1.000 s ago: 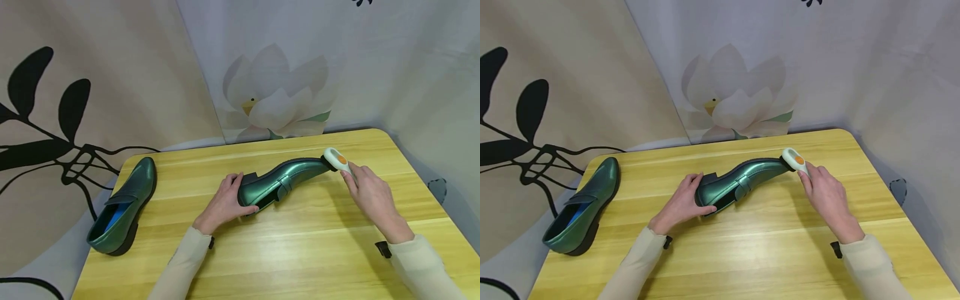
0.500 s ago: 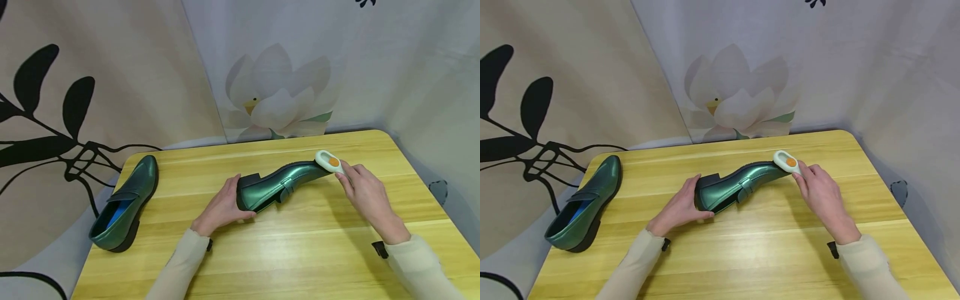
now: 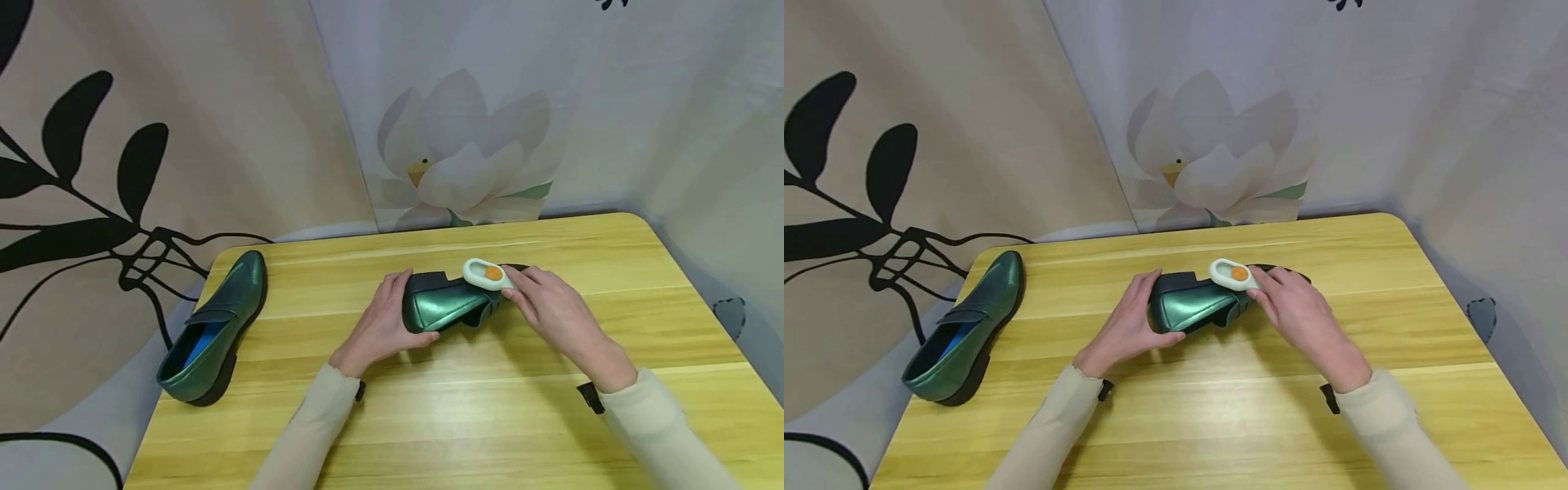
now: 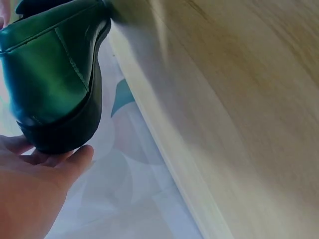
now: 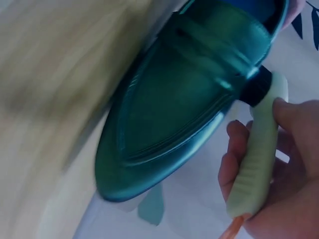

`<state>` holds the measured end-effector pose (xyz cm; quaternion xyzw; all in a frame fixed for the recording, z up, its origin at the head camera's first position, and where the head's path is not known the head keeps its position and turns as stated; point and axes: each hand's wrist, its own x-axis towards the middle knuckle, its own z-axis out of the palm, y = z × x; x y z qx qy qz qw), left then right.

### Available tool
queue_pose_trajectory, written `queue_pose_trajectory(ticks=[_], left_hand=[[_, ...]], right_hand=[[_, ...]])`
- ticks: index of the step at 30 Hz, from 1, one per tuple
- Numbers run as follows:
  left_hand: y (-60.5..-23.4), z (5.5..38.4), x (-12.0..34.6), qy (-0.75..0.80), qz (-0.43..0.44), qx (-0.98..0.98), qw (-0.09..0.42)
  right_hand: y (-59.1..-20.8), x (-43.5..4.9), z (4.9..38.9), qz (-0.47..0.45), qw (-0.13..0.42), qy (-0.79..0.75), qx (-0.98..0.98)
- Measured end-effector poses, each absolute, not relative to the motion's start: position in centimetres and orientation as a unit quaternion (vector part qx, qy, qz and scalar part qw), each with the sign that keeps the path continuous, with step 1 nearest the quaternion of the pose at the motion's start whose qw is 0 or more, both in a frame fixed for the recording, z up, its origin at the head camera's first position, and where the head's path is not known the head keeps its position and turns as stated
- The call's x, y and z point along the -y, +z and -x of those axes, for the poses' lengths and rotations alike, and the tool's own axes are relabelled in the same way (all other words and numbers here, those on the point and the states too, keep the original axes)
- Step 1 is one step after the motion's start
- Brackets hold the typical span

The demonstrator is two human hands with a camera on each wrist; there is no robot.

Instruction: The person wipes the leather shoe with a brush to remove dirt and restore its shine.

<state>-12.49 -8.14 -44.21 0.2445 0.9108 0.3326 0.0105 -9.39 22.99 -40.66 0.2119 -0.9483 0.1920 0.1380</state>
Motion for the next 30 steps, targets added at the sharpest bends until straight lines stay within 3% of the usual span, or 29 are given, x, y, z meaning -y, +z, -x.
queue_pose_trajectory(ticks=[7,15,24,30], left_hand=[[-44.2,12.6,8.0,0.33,-0.24,-0.913,0.011],[-44.3,12.6,7.8,0.352,-0.221,-0.909,0.016],[-44.4,12.8,7.4,0.364,-0.202,-0.909,0.003],[-44.4,13.0,6.8,0.359,-0.217,-0.908,-0.018]], right_hand=[[-40.4,-20.2,9.2,-0.265,0.131,0.179,0.938],[-40.7,-17.7,8.6,-0.319,0.18,0.189,0.911],[-39.5,-19.8,8.8,-0.217,0.161,0.142,0.952],[-39.4,-18.5,8.6,-0.25,0.162,0.164,0.94]])
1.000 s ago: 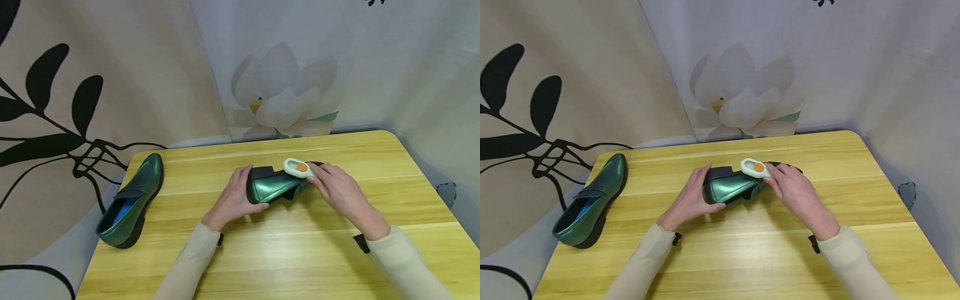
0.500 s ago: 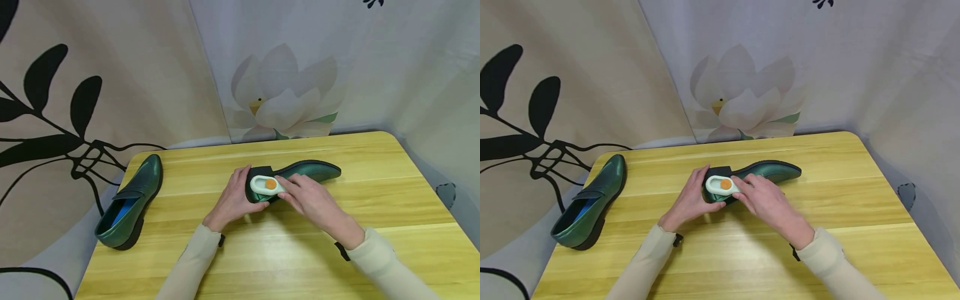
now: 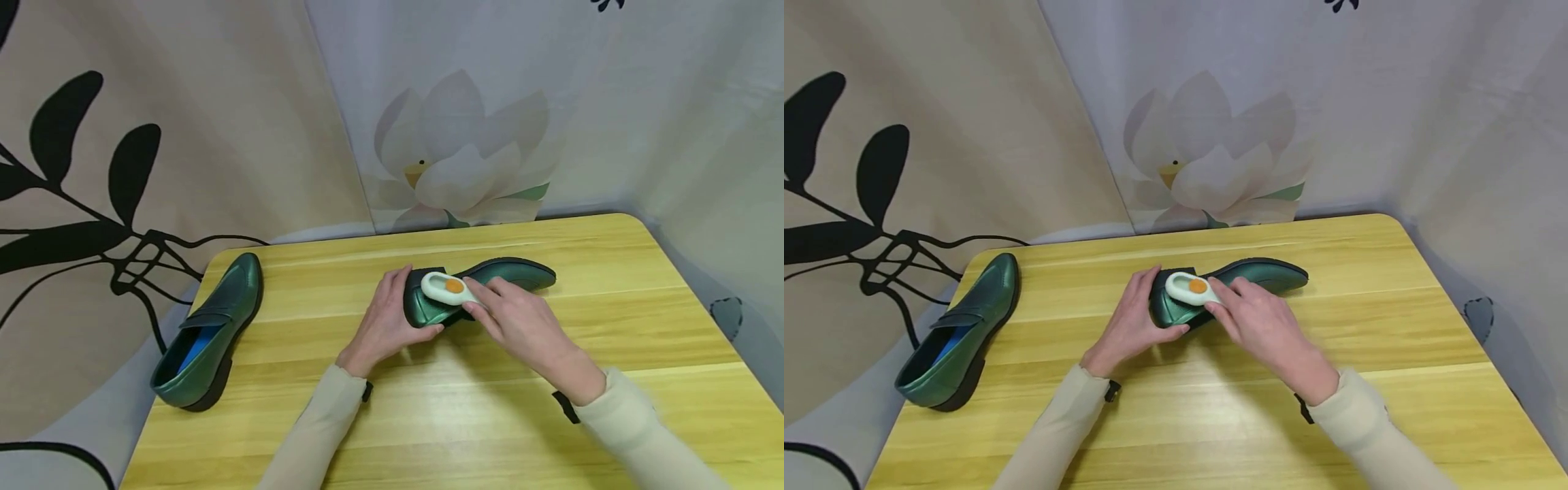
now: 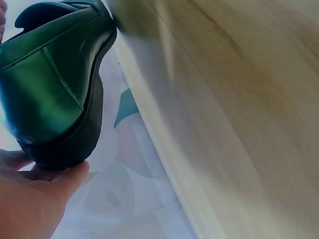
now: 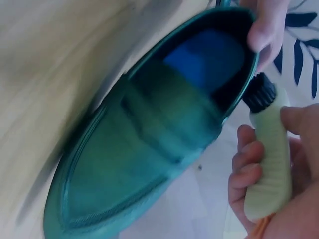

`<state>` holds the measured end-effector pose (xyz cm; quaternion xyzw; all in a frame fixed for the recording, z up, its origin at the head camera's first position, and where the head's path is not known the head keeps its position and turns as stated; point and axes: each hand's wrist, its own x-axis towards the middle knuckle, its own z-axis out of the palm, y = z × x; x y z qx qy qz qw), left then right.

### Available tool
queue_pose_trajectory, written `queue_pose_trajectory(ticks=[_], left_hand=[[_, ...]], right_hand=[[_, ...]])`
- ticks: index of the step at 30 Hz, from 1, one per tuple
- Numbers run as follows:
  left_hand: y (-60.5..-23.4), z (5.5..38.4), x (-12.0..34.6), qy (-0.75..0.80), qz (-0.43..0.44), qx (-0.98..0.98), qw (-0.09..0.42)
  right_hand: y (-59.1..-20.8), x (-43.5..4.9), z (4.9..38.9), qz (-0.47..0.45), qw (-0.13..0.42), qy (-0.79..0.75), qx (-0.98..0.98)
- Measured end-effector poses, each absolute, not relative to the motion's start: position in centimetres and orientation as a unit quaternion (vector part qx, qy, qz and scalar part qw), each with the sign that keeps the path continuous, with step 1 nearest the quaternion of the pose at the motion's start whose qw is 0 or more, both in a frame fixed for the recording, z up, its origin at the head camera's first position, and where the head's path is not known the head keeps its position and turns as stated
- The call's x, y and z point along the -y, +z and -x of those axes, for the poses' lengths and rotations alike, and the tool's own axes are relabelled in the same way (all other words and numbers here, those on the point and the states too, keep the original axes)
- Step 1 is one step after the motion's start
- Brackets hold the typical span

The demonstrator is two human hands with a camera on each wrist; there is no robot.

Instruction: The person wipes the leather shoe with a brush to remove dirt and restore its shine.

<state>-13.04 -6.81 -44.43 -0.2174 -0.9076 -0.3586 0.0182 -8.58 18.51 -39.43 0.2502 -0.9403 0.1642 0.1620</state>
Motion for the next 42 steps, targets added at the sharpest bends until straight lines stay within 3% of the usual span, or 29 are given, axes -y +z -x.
queue_pose_trajectory(ticks=[10,19,27,36,42], left_hand=[[-44.6,13.0,6.9,-0.328,0.248,0.912,0.02],[-44.2,12.7,6.8,-0.333,0.257,0.907,0.023],[-44.3,12.7,7.0,-0.316,0.252,0.915,0.012],[-44.4,12.7,7.3,-0.322,0.264,0.909,0.025],[-44.6,12.7,7.3,-0.316,0.258,0.913,0.016]], right_hand=[[-39.7,-19.9,9.3,-0.192,0.133,0.138,0.962],[-40.0,-17.8,10.4,-0.281,0.156,0.185,0.928],[-39.3,-19.8,11.2,-0.217,0.119,0.16,0.956],[-39.0,-18.0,12.4,-0.269,0.117,0.188,0.937],[-39.6,-20.2,12.4,-0.22,0.09,0.175,0.955]])
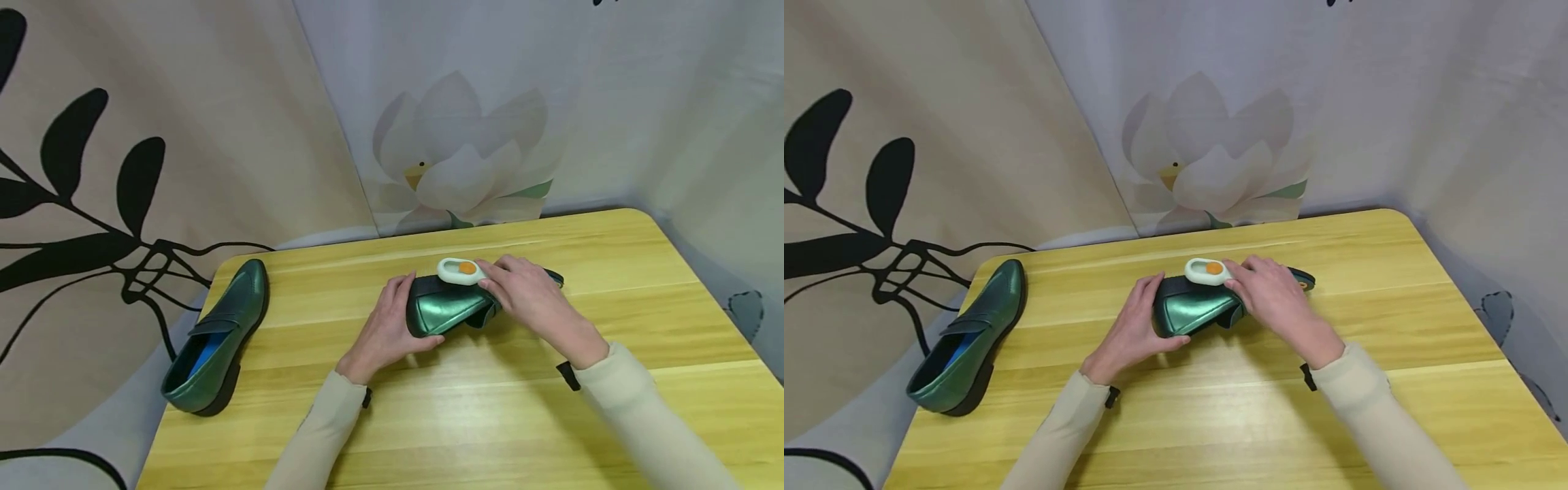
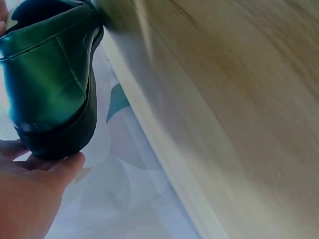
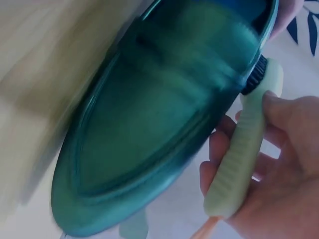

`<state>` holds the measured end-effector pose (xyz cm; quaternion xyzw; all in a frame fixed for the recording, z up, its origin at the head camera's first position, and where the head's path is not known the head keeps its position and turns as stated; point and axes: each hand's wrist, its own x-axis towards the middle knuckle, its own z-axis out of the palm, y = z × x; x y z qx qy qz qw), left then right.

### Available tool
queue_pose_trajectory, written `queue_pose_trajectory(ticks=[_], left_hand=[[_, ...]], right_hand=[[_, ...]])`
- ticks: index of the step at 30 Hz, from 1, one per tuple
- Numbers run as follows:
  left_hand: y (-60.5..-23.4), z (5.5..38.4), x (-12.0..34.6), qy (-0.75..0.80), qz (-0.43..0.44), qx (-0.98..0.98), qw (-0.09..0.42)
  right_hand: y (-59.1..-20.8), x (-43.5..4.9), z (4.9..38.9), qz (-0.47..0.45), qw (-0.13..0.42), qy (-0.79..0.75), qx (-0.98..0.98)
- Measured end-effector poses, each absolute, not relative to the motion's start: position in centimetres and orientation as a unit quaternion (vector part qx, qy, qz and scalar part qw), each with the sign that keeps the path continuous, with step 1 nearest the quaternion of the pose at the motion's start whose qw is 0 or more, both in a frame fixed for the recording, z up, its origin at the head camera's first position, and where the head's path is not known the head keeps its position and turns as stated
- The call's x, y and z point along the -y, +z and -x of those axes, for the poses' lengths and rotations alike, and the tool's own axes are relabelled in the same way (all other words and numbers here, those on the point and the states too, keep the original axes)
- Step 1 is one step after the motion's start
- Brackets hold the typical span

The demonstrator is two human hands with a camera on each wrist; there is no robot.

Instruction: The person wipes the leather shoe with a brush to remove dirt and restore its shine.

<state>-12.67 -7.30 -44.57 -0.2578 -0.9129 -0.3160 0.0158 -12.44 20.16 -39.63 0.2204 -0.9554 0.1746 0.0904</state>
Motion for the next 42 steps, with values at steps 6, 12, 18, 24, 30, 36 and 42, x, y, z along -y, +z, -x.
queue_pose_trajectory(ticks=[6,12,18,24,30,36,42], left_hand=[[-44.5,12.7,7.3,-0.312,0.257,0.914,0.02],[-44.4,12.6,7.0,-0.315,0.264,0.911,0.017],[-44.5,12.5,7.2,-0.314,0.248,0.916,0.018],[-44.4,12.6,7.1,-0.316,0.25,0.915,0.019],[-44.4,12.6,7.1,-0.313,0.247,0.917,0.016],[-44.4,12.5,7.1,-0.317,0.238,0.918,0.014],[-44.4,12.5,7.0,-0.325,0.239,0.915,0.015]], right_hand=[[-39.3,-20.1,12.6,-0.247,0.12,0.176,0.945],[-39.3,-19.5,12.6,-0.238,0.111,0.182,0.948],[-39.0,-20.2,11.9,-0.206,0.121,0.149,0.96],[-39.0,-18.3,10.0,-0.263,0.198,0.149,0.932],[-39.5,-19.1,9.1,-0.255,0.183,0.145,0.938],[-39.2,-20.1,9.0,-0.23,0.188,0.142,0.944],[-39.4,-19.0,8.4,-0.285,0.196,0.165,0.924]])
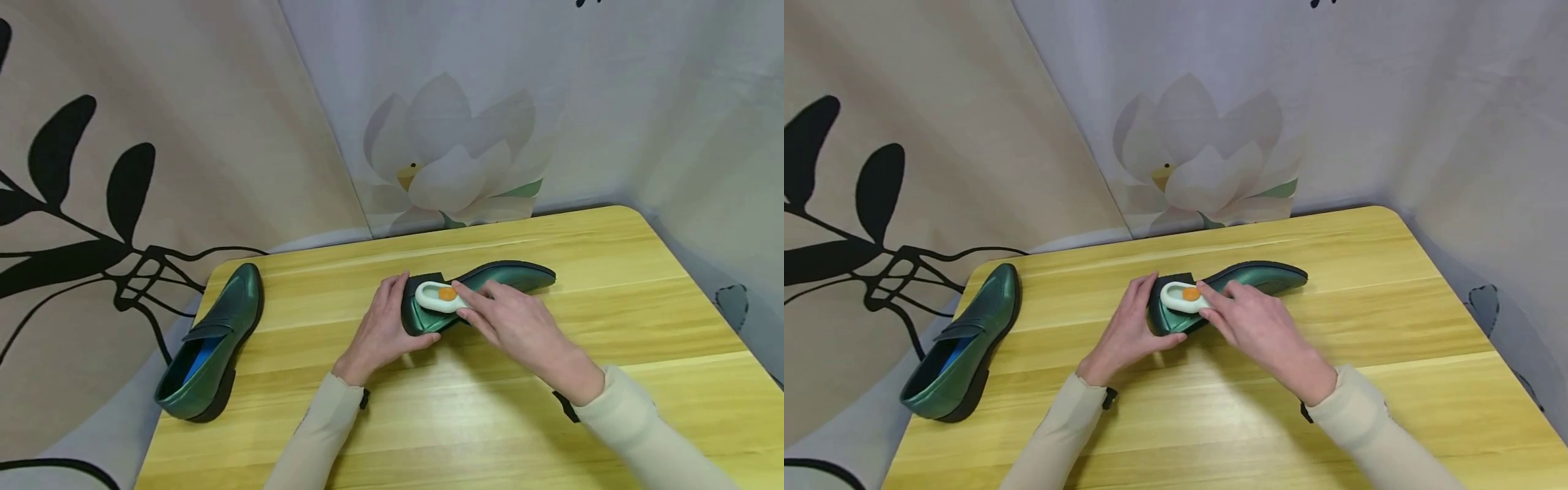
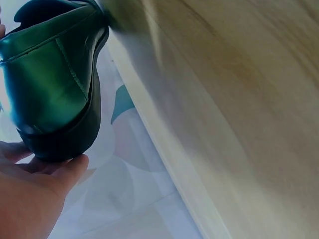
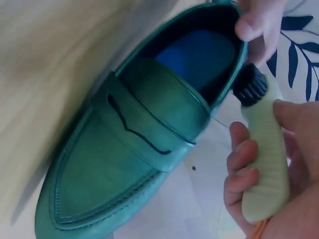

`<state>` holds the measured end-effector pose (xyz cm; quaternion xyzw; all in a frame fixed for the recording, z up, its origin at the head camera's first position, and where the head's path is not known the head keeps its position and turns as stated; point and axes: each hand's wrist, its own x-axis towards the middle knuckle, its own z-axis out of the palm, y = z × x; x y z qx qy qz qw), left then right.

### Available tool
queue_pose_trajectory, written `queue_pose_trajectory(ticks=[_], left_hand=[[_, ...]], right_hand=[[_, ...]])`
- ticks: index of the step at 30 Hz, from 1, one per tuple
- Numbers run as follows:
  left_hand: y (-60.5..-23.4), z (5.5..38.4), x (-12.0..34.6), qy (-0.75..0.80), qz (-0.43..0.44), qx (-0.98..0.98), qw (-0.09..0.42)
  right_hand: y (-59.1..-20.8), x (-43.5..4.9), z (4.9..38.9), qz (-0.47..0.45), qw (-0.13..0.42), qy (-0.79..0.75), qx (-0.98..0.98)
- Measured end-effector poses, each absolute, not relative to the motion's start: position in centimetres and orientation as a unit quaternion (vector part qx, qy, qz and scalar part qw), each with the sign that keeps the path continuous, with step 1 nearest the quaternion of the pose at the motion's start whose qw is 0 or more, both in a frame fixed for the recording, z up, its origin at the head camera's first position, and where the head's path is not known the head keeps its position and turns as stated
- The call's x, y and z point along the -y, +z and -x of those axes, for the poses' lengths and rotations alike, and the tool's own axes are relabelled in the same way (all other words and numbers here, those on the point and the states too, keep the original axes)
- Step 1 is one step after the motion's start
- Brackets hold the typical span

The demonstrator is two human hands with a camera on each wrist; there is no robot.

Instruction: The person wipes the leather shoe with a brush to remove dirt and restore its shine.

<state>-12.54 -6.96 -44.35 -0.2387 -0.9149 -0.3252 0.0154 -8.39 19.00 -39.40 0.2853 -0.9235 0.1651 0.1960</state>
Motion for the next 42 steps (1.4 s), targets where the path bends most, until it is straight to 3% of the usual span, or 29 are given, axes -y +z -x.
queue_pose_trajectory(ticks=[12,20,29,37,42], left_hand=[[-44.5,12.4,7.2,-0.326,0.234,0.916,0.005],[-44.5,12.4,7.1,-0.329,0.228,0.916,0.004],[-44.5,12.5,7.3,-0.321,0.228,0.919,0.003],[-44.5,12.6,7.2,-0.333,0.219,0.917,-0.005],[-44.6,12.5,7.4,-0.333,0.215,0.918,-0.006]], right_hand=[[-40.1,-23.2,8.6,-0.183,0.174,0.153,0.956],[-40.6,-22.3,8.6,-0.24,0.191,0.172,0.936],[-40.9,-25.0,8.9,-0.143,0.182,0.186,0.955],[-41.5,-24.6,8.7,-0.173,0.194,0.209,0.943],[-41.8,-25.6,9.0,-0.137,0.19,0.219,0.947]])
